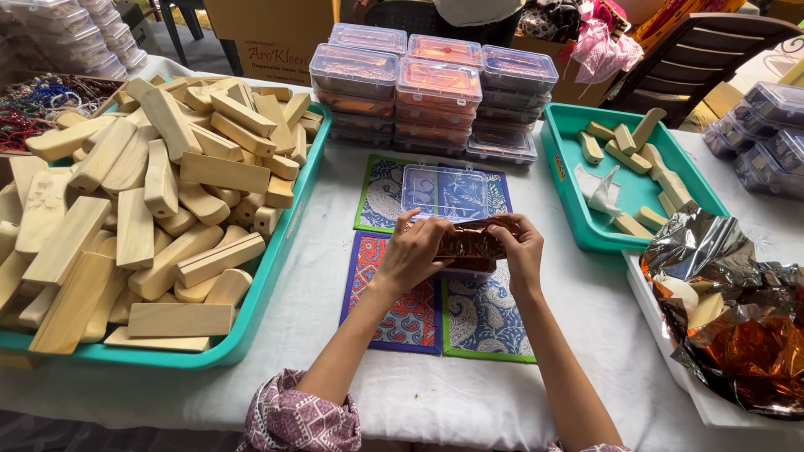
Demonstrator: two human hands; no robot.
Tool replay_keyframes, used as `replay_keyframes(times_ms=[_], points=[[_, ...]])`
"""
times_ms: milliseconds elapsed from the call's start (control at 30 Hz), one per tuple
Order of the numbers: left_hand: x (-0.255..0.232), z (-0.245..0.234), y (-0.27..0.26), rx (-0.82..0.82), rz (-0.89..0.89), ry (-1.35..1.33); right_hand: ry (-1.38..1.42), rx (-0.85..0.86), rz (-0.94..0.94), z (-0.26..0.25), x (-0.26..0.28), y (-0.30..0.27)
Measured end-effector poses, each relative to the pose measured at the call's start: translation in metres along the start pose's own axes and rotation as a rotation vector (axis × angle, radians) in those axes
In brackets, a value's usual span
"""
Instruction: The person places a plastic container on a patterned mat and wraps a wooden piece in foil before placing it inside. They then wipe a wooden piece with a cloth and wrap it in foil.
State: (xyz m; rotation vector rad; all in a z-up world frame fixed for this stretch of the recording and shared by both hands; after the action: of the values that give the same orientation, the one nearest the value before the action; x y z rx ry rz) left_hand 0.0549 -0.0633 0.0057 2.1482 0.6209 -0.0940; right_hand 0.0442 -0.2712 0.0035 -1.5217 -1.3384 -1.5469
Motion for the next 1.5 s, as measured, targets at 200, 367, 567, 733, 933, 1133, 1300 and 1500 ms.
replay_keyframes(times_ms=[200,367,567,733,933,1133,1300,1500], points=[[0.001,0.004,-0.002,0.018,0.012,0.064,-0.787,-0.328,-0.636,-0.005,0.049,-0.03],[-0.002,-0.017,0.002,-0.058,-0.013,0.024,-1.078,-0.088,-1.006,0.032,0.082,-0.051],[0.0,-0.011,0.004,0.028,-0.058,0.104,-1.197,0.168,-0.866,0.04,0.043,-0.033],[0.01,-0.012,0.001,0.107,-0.175,0.071,-1.136,0.188,-0.786,0.04,0.035,-0.027],[0.026,-0.004,-0.006,0.122,-0.227,0.09,-1.095,0.163,-0.734,0.039,0.039,-0.023],[0.03,-0.002,-0.007,0.134,-0.244,0.147,-1.101,0.177,-0.707,0.044,0.039,-0.018],[0.045,0.01,-0.013,0.272,-0.423,0.019,-0.87,0.337,-0.473,0.044,0.013,0.0],[0.063,0.02,-0.024,0.29,-0.521,-0.124,-0.796,0.371,-0.41,0.047,-0.01,0.009]])
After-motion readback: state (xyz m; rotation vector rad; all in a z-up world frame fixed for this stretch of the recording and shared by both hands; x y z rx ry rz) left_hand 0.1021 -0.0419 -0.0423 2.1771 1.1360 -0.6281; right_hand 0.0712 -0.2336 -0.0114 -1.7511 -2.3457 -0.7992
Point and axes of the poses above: each hand's wrist, its own y-axis towards the middle knuckle, its own z-axis out of the palm, x = y × z, the point moved 6 cm from there along y, towards the middle knuckle, and after that the axes turned 14 degrees about -y, right-handed, at the moved point
